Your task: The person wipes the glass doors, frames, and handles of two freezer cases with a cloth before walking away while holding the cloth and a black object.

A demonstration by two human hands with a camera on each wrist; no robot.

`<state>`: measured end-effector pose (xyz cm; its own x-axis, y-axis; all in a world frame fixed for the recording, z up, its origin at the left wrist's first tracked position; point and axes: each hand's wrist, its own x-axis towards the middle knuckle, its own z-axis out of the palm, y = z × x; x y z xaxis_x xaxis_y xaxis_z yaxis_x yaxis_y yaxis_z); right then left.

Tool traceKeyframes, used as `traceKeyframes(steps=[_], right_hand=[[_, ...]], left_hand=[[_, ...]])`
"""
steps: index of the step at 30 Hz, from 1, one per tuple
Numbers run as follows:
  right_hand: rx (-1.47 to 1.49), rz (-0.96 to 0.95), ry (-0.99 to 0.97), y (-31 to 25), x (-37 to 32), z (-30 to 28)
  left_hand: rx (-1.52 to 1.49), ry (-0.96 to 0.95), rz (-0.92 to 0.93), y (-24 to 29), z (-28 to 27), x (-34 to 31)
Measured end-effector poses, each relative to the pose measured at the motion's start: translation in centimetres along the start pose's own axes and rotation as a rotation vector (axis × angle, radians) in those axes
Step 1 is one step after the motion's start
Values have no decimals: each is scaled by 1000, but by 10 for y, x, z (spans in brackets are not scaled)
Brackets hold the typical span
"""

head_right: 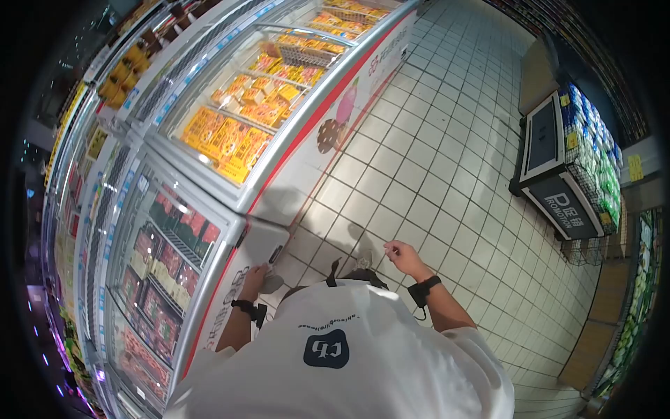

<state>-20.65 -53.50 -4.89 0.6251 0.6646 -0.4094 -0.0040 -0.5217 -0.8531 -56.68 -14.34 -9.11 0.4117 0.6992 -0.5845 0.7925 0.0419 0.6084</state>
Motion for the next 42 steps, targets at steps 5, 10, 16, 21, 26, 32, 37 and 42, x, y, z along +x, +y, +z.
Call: traceKeyframes(steps=[5,10,16,21,26,32,37,42], right_hand=[[-21,-282,-122,-59,46,-22],[-145,-607,56,-126,59,-40],[-159,-304,512,-60,55,-116],[-44,273,682,38,16,-186],[380,587,841,119,-40,-207],[53,1173,934,220,-132,-144],[120,1399,658,212,-184,-100],[57,1174,641,268,-201,-102]], left_hand=[[-242,-194,219,169,87,41],[-375,-729,222,338,195,10],[86,-949,681,400,258,25],[990,-634,986,350,290,143],[682,-1206,355,373,245,157],[667,-1359,194,404,289,229],[651,-1318,375,481,376,210],[692,-1253,553,549,467,135]])
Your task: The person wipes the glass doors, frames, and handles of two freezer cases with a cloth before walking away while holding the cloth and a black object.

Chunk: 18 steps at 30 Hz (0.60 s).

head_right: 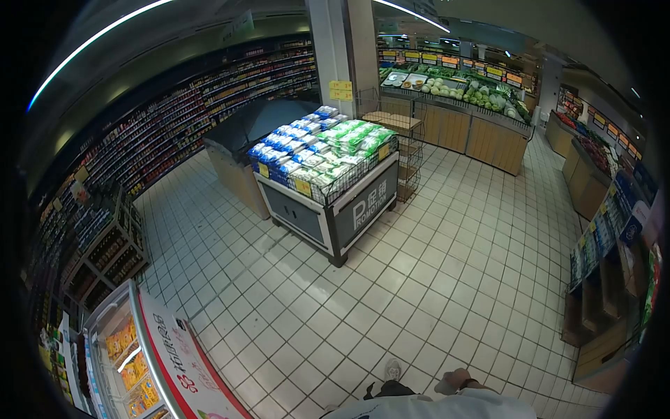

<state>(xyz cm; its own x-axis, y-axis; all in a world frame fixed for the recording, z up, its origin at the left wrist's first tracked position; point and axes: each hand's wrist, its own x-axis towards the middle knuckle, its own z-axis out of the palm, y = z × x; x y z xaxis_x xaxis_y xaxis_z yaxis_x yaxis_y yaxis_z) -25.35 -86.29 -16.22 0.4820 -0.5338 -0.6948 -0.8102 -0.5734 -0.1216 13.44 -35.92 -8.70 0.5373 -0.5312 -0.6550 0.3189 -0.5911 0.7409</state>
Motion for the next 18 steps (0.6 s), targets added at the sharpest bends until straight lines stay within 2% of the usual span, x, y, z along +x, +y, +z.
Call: traceKeyframes(steps=[1,3,4,5,11,14,16,18], right_hand=[[16,3,13,4,11,-6],[205,180,86,-1,15,-36],[240,131,142,19,38,-31],[240,141,152,12,33,-59],[248,92,141,83,95,-109],[280,124,179,107,96,-128],[487,249,276,109,78,-143],[535,284,260,109,65,-143]], left_hand=[[16,8,14,19,6,14],[45,22,36,52,23,41],[59,27,41,65,32,51],[71,31,49,79,40,61],[135,47,103,134,87,108],[160,45,134,157,105,129],[184,35,152,173,116,142],[209,23,166,188,124,155]])
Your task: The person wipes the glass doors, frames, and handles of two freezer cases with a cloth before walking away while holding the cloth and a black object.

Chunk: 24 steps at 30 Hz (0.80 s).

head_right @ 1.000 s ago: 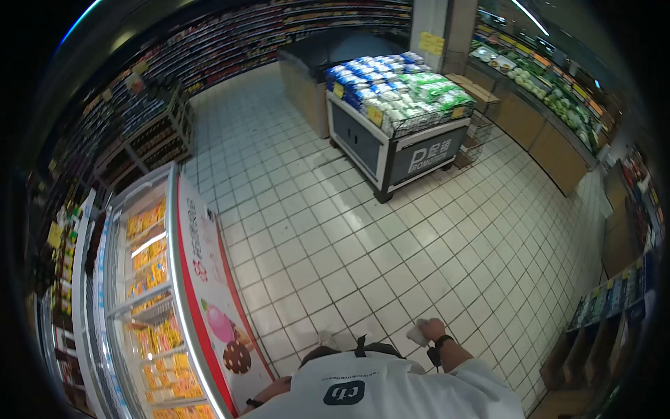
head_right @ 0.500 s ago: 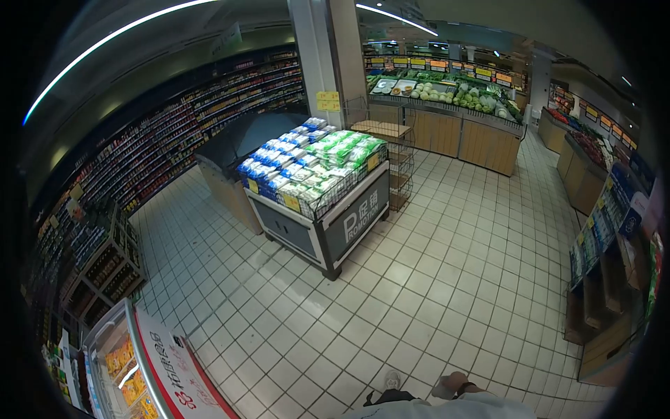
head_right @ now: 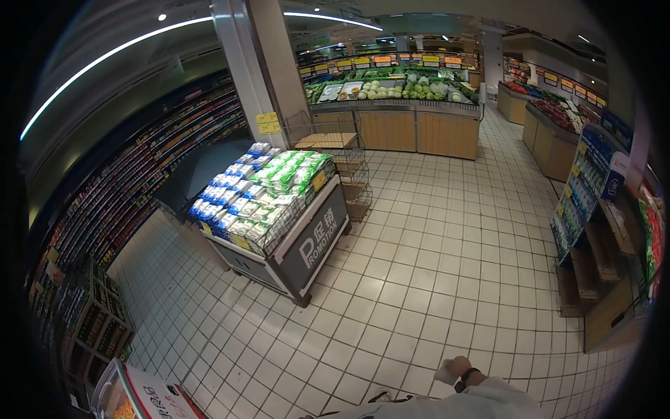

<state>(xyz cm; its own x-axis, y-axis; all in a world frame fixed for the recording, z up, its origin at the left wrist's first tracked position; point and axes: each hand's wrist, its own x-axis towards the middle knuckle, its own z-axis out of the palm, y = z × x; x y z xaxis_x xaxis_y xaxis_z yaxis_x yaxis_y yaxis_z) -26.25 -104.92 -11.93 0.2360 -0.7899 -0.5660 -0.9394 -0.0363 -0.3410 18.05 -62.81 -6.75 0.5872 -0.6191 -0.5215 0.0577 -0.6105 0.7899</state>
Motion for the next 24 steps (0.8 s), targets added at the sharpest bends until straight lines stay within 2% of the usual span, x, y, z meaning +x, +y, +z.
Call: traceKeyframes(steps=[2,5,6,8,10,11,13,15,16,18,20,22,23,24], right_hand=[[37,44,-12,16,-2,7],[-72,63,-81,45,-4,32],[-132,18,-102,53,-5,39],[-233,-41,-143,85,4,69],[-188,-79,-156,87,-12,67],[-121,68,-174,84,-18,65],[-42,44,-147,76,-34,52],[-56,23,-117,60,-47,35],[-52,35,-116,63,-43,35],[-49,41,-121,62,-37,37],[98,83,-3,34,-40,10],[187,81,32,10,-25,-7],[285,90,64,1,-21,-12],[326,62,22,-3,-9,-17]], left_hand=[[24,-13,12,11,4,12],[52,-29,10,14,3,26],[58,-30,7,10,0,28],[56,-42,-8,-13,-7,27],[71,-86,36,-54,-17,24],[199,-139,228,-36,-23,14],[438,-168,642,46,-33,-20],[313,-177,593,91,-39,-38],[308,-172,575,85,-44,-44],[177,-155,303,77,-61,-49],[222,-106,280,63,-80,-54],[235,-18,272,42,-91,-58],[231,-42,218,27,-92,-58],[206,-57,245,27,-83,-59]])
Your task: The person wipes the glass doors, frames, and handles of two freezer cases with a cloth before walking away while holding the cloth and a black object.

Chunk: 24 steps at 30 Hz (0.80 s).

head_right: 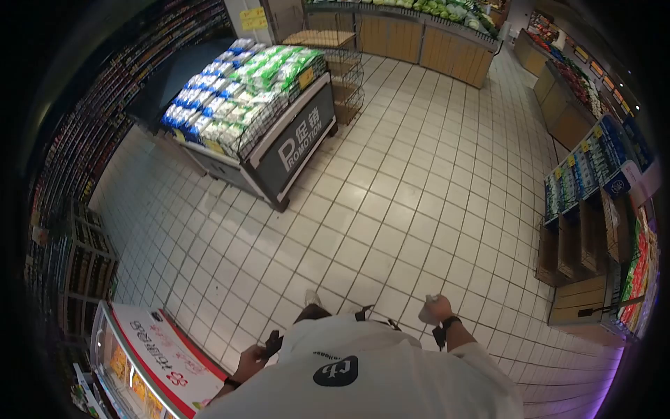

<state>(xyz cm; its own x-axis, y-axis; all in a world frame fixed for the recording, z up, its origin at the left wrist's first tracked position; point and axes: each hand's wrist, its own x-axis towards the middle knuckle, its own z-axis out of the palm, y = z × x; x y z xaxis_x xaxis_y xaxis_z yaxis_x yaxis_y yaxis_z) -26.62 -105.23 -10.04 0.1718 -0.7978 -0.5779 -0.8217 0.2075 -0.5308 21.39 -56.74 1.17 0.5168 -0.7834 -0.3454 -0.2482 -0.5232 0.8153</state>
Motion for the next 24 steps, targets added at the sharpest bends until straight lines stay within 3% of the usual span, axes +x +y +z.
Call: traceKeyframes(steps=[2,4,6,7,9,11,14,21,23,24], right_hand=[[215,-87,-35,10,39,13],[173,-93,-41,-46,26,-3],[-54,-149,1,-78,28,-13],[-107,-161,12,-85,28,-13],[32,-189,-111,-81,46,-10],[32,-197,-128,-102,39,-11],[-52,-269,-153,-147,29,-17],[-53,-483,-193,-240,41,-5],[-139,-505,-295,-271,32,5],[-52,-605,-341,-286,20,16]], left_hand=[[-67,-72,47,6,25,9],[-14,0,131,32,31,13],[27,15,150,43,30,4],[74,8,238,22,31,-3],[119,43,215,58,25,-10],[214,-15,276,59,20,-15],[211,92,315,63,25,-27],[307,122,283,53,4,-47],[345,176,262,53,-5,-50],[331,195,117,50,-8,-52]])
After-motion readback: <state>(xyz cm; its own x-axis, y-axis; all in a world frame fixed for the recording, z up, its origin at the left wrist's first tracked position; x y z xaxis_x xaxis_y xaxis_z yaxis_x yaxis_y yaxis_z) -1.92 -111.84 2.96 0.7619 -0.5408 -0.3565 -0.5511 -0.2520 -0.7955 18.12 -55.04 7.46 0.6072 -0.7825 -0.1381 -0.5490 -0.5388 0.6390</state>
